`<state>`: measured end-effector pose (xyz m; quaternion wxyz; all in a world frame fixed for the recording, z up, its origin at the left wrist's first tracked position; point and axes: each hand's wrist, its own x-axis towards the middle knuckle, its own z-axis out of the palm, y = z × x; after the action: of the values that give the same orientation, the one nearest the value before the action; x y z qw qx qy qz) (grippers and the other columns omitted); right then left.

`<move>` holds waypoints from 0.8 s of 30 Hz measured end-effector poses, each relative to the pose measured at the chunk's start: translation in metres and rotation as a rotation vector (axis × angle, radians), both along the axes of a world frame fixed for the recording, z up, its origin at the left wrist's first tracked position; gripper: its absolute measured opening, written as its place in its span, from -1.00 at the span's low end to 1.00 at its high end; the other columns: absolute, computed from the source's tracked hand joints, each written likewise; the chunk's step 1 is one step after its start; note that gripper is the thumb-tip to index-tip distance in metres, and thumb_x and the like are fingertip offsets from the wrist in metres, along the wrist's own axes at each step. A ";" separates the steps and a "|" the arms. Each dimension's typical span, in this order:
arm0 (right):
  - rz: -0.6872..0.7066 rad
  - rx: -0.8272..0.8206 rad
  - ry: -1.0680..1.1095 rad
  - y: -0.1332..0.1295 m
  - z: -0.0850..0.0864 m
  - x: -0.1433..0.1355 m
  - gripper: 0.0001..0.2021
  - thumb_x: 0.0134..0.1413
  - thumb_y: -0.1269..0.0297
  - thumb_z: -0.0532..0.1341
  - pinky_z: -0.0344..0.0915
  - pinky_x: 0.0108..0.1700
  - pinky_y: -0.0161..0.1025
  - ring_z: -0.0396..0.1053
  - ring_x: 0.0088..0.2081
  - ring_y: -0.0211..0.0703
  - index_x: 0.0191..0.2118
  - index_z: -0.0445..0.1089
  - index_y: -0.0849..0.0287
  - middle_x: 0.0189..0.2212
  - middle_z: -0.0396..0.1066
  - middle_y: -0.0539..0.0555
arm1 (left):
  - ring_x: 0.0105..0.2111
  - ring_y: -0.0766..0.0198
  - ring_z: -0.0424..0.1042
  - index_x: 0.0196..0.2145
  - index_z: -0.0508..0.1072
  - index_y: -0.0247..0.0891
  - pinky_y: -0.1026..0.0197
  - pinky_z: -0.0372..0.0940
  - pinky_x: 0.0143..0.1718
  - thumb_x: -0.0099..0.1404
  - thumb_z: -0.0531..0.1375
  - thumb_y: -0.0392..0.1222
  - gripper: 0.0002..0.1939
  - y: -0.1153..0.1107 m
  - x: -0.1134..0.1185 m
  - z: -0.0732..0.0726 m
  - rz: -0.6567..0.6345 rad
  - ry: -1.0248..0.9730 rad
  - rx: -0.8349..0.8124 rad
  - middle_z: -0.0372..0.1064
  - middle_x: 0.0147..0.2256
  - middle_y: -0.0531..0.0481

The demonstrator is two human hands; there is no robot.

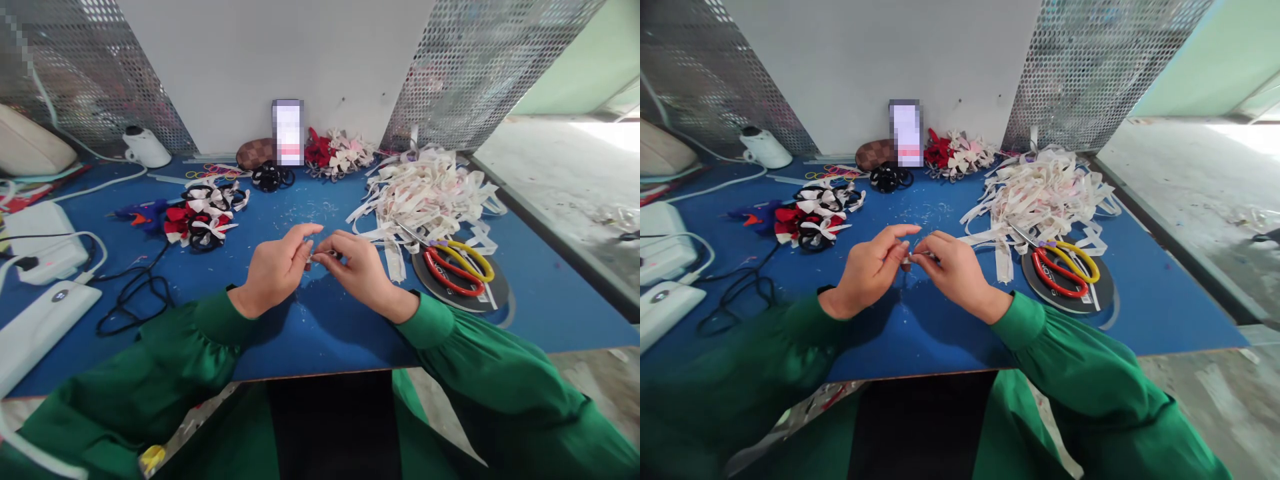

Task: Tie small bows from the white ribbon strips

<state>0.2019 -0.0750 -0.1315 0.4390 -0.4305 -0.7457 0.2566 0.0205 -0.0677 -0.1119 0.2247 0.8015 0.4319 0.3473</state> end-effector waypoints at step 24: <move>-0.193 -0.320 0.383 0.002 0.010 0.000 -0.84 0.09 0.21 0.28 0.07 -0.46 -0.28 0.16 -0.52 -0.31 -0.40 0.50 0.19 -0.58 0.35 -0.06 | -0.29 0.17 0.49 -0.32 0.61 -0.24 0.10 0.31 -0.11 0.22 0.26 0.25 -0.54 0.001 0.014 -0.012 -0.003 -0.756 -0.768 0.56 -0.35 -0.09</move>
<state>0.2016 -0.0731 -0.1213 0.5209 -0.5069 -0.5547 0.4050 0.0348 -0.0670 -0.1236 0.6418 0.4815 0.4157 0.4283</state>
